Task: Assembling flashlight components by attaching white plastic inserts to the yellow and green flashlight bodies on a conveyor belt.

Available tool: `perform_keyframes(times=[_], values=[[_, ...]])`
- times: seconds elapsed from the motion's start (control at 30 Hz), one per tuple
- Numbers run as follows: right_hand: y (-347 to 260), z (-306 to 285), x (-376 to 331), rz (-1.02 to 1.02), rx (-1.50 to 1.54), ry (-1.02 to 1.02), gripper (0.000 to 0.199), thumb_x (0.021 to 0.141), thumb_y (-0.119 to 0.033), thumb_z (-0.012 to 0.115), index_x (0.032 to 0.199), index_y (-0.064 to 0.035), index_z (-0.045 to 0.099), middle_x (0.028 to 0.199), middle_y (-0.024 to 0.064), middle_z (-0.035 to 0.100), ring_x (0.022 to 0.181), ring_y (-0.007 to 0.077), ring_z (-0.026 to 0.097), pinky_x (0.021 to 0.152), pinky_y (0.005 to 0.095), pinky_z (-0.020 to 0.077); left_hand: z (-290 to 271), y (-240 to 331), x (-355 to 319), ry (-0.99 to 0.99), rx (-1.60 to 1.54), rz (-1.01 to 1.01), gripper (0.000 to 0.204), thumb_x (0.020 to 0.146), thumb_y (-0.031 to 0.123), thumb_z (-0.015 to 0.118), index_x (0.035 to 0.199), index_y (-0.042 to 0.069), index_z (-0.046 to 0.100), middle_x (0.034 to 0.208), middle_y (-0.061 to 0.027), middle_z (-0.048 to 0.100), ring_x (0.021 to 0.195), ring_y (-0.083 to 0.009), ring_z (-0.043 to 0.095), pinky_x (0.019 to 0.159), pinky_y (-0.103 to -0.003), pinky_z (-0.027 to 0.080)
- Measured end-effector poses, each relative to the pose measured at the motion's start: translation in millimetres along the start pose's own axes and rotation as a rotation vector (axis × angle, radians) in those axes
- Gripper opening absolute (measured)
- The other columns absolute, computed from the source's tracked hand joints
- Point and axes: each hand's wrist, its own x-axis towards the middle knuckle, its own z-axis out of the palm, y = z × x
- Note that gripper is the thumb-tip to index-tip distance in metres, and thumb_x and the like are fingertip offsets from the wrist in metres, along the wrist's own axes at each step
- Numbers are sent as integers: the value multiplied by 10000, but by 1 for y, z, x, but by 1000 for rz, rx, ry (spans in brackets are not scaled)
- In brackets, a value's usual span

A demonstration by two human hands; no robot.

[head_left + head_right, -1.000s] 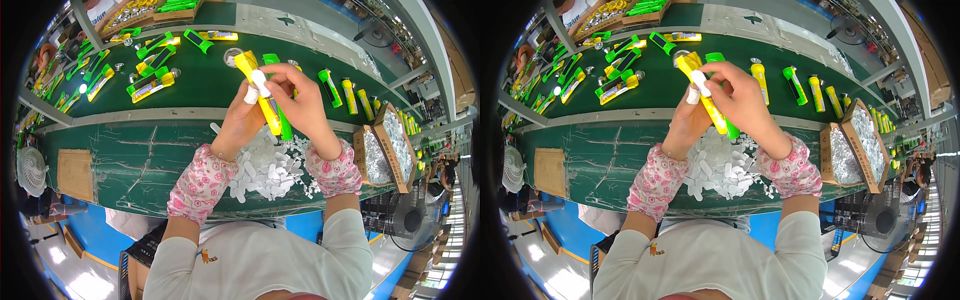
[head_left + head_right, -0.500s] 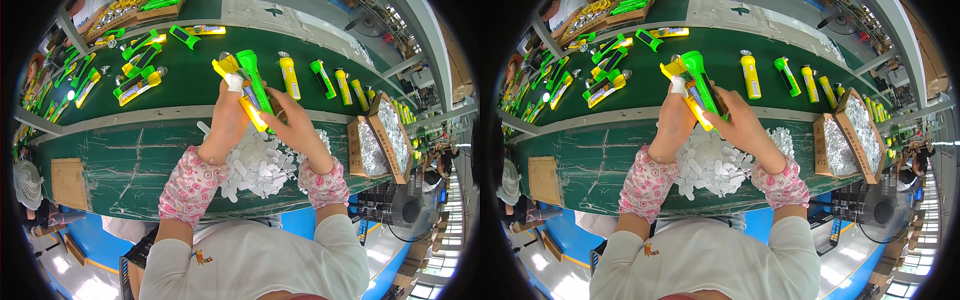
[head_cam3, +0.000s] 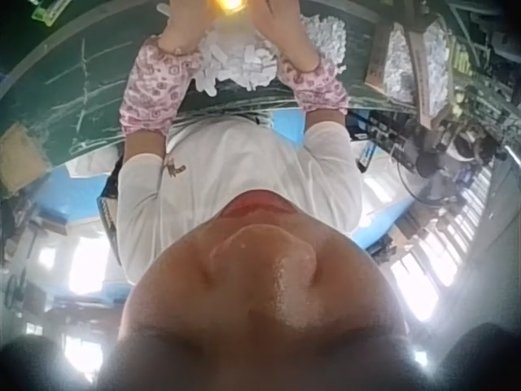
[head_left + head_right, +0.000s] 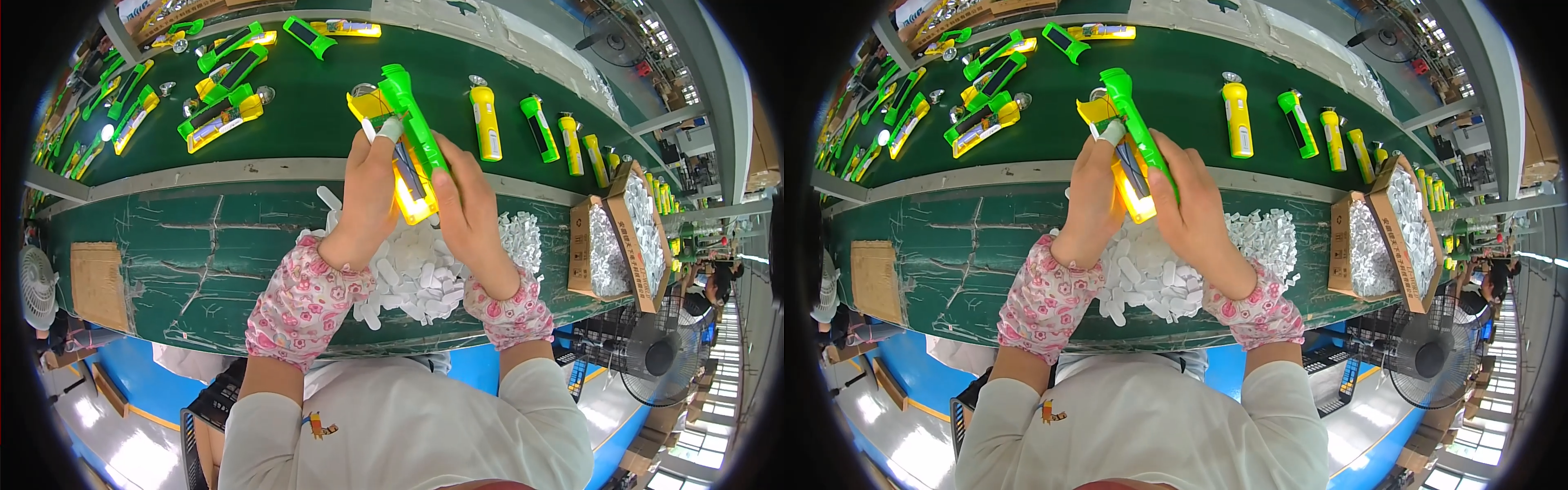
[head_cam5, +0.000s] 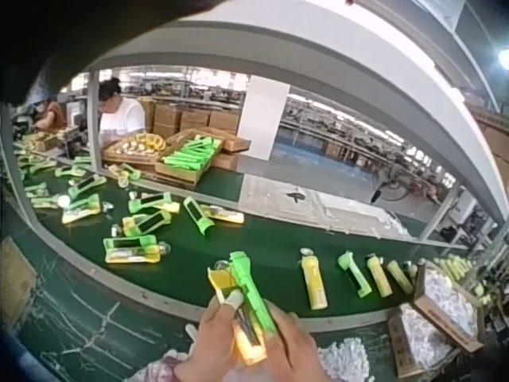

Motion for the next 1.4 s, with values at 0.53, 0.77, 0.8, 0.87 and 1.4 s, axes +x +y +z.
perform_keyframes(times=[0.53, 0.77, 0.8, 0.87, 1.4], values=[[-6, 3, -16, 79, -218, 5, 509, 913, -93, 549, 1409, -56, 442, 1003, 163, 486, 856, 236, 541, 721, 322, 485, -8, -14, -6, -237, -104, -51, 401, 923, 180, 476, 1303, 69, 412, 1174, -126, 538, 1169, -283, 521, 1014, -450, 417], [4, -10, -20, 36, -345, -184, 604, 904, -207, 595, 1457, -146, 360, 1061, 177, 479, 771, 314, 612, 585, 389, 538, -6, -1, 1, -153, 168, -38, 366, 954, 175, 505, 1246, -39, 448, 1229, -172, 548, 1167, -311, 544, 983, -437, 454], [4, -6, -25, 18, -444, -226, 617, 895, -201, 599, 1460, -154, 355, 1083, 170, 490, 791, 302, 611, 585, 387, 539, -13, 9, 6, -136, 156, -86, 356, 956, 173, 512, 1230, -50, 462, 1209, -182, 566, 1147, -318, 563, 968, -431, 470], [13, 4, -34, -2, -390, -195, 622, 891, -177, 597, 1462, -156, 352, 1088, 173, 493, 819, 312, 606, 619, 382, 542, -22, 20, 15, -193, 260, -63, 353, 955, 174, 535, 1206, -69, 480, 1160, -198, 606, 1094, -323, 605, 940, -426, 503], [125, -113, -57, 253, -489, -28, 221, 775, -141, 743, 972, -60, 686, 924, 126, 648, 867, 294, 616, 690, 369, 491, -54, 10, 58, -206, -262, -310, 430, 933, 365, 554, 1108, -8, 428, 873, -71, 459, 750, -156, 473, 670, -279, 437]])
